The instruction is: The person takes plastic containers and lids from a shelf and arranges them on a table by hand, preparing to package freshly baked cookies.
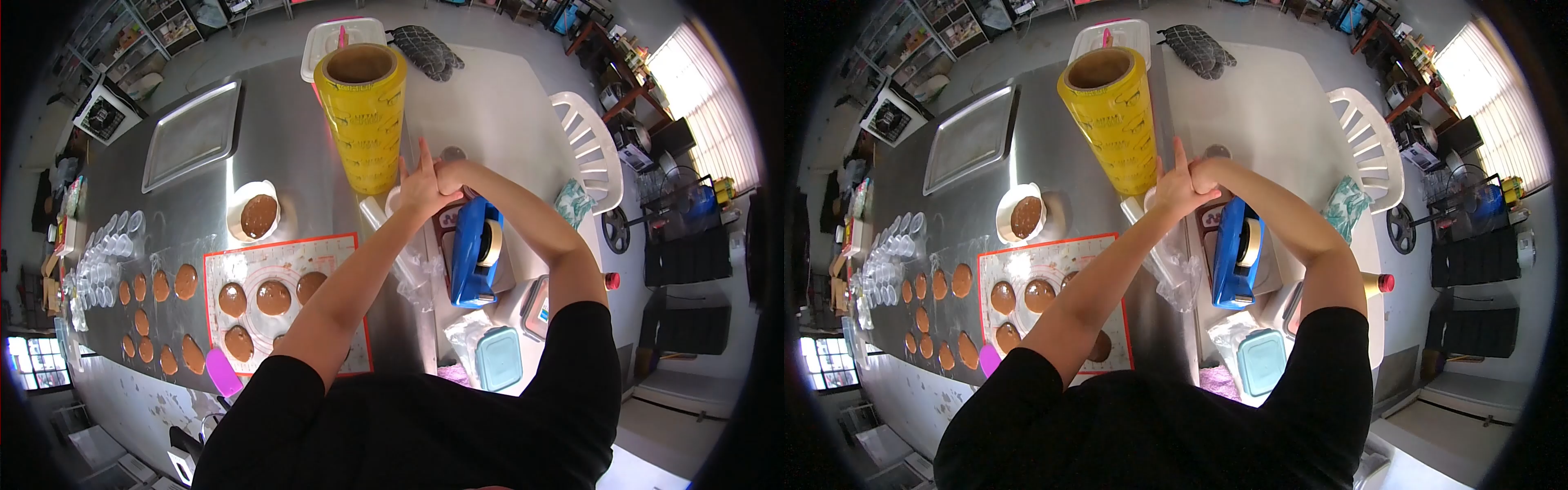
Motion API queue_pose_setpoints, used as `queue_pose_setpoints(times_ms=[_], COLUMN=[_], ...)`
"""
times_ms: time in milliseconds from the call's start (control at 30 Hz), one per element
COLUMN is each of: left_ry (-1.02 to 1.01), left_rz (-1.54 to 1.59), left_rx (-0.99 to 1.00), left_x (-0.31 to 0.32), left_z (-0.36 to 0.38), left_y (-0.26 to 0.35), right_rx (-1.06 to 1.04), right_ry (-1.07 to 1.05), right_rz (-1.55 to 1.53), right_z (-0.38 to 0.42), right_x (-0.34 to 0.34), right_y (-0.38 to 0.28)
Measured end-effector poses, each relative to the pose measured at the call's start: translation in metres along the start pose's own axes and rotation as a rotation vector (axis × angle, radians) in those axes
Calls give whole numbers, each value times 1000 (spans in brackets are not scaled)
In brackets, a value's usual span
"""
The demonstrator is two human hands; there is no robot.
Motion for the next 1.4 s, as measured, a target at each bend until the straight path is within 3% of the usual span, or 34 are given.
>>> queue_pose_setpoints(times_ms=[133,233,367,467,733,867,933,1133,1267,1400], left_ry=[-44,56,8,48,-44,41,42,72,101,190], left_rz=[25,85,34,25,40,57,57,59,89,25], left_rx=[-36,30,11,49,-17,41,34,16,49,103], left_x=[4,-1,0,-5,11,-1,0,-1,-1,-10], left_z=[-2,0,-3,-4,-1,2,3,9,11,22], left_y=[-7,-3,3,11,3,8,6,4,4,11], right_rx=[-19,-29,57,-44,113,117,194,222,229,222], right_ry=[178,178,235,350,498,506,470,441,431,466], right_rz=[-65,-55,-180,-153,-365,-348,-636,-990,-1016,-1231], right_z=[7,20,30,39,66,71,82,106,109,113], right_x=[-16,-25,-30,-39,-48,-51,-51,-57,-54,-42], right_y=[-6,-16,-9,-17,2,9,24,25,25,24])
Point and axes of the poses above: each hand's wrist, its own z-axis away from the middle knuckle, its own x-axis out of the palm, y = z × x, the point moved 10 cm from there along -z, towards the middle knuckle, and after that the axes turned 2 degrees about x, right-handed, at the moved point
